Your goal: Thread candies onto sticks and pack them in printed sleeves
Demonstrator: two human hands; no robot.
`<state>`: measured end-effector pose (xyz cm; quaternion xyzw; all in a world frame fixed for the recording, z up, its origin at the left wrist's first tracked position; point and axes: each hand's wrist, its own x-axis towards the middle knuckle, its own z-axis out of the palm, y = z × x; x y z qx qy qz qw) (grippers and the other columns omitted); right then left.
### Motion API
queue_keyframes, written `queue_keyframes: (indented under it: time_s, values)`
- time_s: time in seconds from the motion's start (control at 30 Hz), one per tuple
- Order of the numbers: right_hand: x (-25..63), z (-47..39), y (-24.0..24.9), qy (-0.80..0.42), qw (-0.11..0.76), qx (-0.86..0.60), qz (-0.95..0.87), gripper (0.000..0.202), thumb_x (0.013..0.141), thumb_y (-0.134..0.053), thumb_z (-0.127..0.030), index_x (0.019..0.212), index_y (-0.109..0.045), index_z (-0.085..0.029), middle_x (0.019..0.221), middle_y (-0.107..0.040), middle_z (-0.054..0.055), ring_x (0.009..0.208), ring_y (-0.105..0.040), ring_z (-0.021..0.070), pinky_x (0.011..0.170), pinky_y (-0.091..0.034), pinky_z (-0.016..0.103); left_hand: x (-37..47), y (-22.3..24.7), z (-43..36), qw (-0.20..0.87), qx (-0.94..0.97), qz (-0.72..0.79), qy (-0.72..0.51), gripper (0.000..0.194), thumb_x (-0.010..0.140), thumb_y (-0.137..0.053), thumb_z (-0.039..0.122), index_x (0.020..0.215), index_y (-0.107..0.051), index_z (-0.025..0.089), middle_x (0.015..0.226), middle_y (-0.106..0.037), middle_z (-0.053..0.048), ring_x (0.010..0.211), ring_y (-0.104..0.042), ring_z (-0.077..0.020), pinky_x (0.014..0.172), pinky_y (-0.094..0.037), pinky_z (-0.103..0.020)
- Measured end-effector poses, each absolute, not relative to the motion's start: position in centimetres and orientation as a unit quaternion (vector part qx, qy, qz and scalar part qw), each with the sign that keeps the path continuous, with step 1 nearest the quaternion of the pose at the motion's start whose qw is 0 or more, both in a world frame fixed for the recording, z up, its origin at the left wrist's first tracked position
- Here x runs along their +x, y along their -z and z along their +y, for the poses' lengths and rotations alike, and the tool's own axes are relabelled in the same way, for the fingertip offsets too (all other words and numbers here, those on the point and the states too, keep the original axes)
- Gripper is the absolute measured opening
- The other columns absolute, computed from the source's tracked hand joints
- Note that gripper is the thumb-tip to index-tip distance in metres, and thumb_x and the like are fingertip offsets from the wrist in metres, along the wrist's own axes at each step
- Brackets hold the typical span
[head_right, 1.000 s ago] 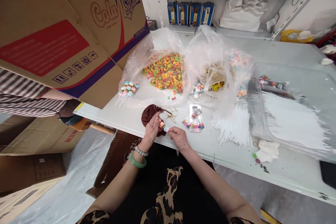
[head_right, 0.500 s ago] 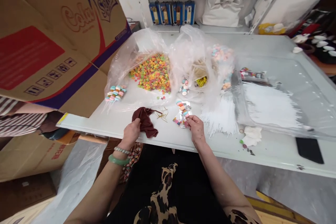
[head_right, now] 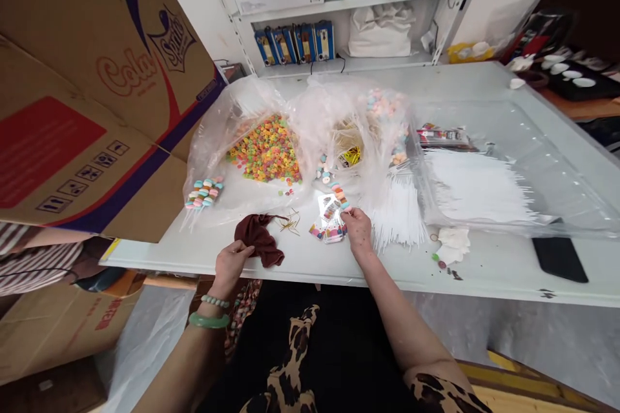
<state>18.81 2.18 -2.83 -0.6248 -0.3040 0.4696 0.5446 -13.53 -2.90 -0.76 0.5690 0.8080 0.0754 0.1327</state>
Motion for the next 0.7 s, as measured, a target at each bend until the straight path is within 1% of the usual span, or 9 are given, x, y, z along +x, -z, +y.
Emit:
queue_keyframes:
  time_s: [0.07,0.13,0.17,0.23,0.33,0.47,0.53,0.6,0.7]
  values:
    - [19.1,1.9,2.7,-0.471,0.556,-0.618,-0.297,0.021,0.065,-0.067,-0.036,0.075,-0.062,-0.018,0.062,-0.053,-0.005,0.058,-0.043,0.0111,0.053,-0.033,0.024,-12.1,-0.5,-2.9,0.083,0.597,0.790,-0.109,0.029,0.087,-0.048,0.022,0.106,-0.070,0.026,0.092,-0.070,-0.007,0.082,-0.062,-0.0224,0.070,-0.044,-0.031]
    - [19.0,1.5,2.5,-0.481,0.567,-0.606,-0.282,0.020,0.064,-0.068,-0.035,0.071,-0.060,-0.019,0.059,-0.051,-0.005,0.054,-0.040,0.0099,0.050,-0.030,0.023,-9.0,-1.5,-2.4,0.009,0.643,0.752,-0.146,0.041,0.088,-0.043,0.015,0.121,-0.065,0.024,0.119,-0.065,-0.013,0.098,-0.060,-0.0260,0.082,-0.044,-0.036]
    - [18.9,1.3,2.4,-0.494,0.573,-0.595,-0.272,0.020,0.064,-0.069,-0.035,0.069,-0.058,-0.019,0.056,-0.048,-0.006,0.052,-0.037,0.0090,0.048,-0.027,0.023,-7.0,-1.7,-2.0,0.002,0.674,0.723,-0.153,0.041,0.089,-0.042,0.016,0.123,-0.064,0.023,0.125,-0.061,-0.014,0.104,-0.059,-0.0269,0.087,-0.043,-0.037]
    - [18.7,1.0,2.1,-0.536,0.578,-0.560,-0.253,0.024,0.063,-0.071,-0.037,0.064,-0.054,-0.020,0.049,-0.041,-0.008,0.046,-0.029,0.0070,0.044,-0.021,0.023,-2.8,-1.6,-0.5,0.045,0.728,0.667,-0.148,0.036,0.092,-0.043,0.026,0.122,-0.063,0.022,0.128,-0.059,-0.013,0.110,-0.056,-0.0261,0.092,-0.042,-0.036]
    - [18.8,0.8,1.6,-0.606,0.574,-0.506,-0.217,0.030,0.062,-0.074,-0.040,0.063,-0.052,-0.020,0.043,-0.032,-0.010,0.040,-0.020,0.0047,0.040,-0.011,0.022,1.7,-0.4,2.4,0.135,0.734,0.659,-0.096,0.028,0.086,-0.057,0.037,0.105,-0.066,0.019,0.111,-0.060,-0.013,0.103,-0.057,-0.0257,0.084,-0.044,-0.034]
    - [19.9,0.7,1.7,-0.651,0.555,-0.488,-0.175,0.034,0.055,-0.080,-0.038,0.066,-0.054,-0.019,0.042,-0.027,-0.013,0.036,-0.015,0.0027,0.037,-0.006,0.022,2.7,1.5,4.9,0.223,0.674,0.692,-0.126,0.008,0.073,-0.067,0.025,0.070,-0.061,0.018,0.091,-0.057,-0.007,0.090,-0.056,-0.0212,0.073,-0.041,-0.030]
    - [20.3,0.6,1.9,-0.661,0.545,-0.487,-0.172,0.034,0.053,-0.081,-0.036,0.068,-0.056,-0.018,0.041,-0.027,-0.013,0.036,-0.014,0.0022,0.037,-0.005,0.021,1.9,1.9,5.1,0.266,0.637,0.700,-0.186,0.016,0.070,-0.063,0.018,0.059,-0.052,0.019,0.077,-0.054,-0.003,0.080,-0.053,-0.0177,0.071,-0.039,-0.029]
    - [20.2,0.5,1.9,-0.666,0.537,-0.488,-0.173,0.034,0.054,-0.080,-0.038,0.070,-0.058,-0.017,0.041,-0.027,-0.013,0.037,-0.013,0.0021,0.037,-0.004,0.022,1.1,1.7,4.7,0.304,0.596,0.691,-0.275,0.021,0.073,-0.058,0.018,0.058,-0.044,0.020,0.066,-0.048,0.001,0.069,-0.048,-0.0146,0.067,-0.037,-0.027]
    - [18.9,0.4,1.2,-0.671,0.537,-0.480,-0.176,0.036,0.060,-0.078,-0.044,0.074,-0.061,-0.016,0.041,-0.025,-0.013,0.038,-0.013,0.0030,0.037,-0.005,0.022,1.1,0.5,3.2,0.389,0.527,0.637,-0.407,0.022,0.078,-0.057,0.026,0.064,-0.041,0.021,0.061,-0.044,0.004,0.061,-0.044,-0.0118,0.062,-0.036,-0.025]
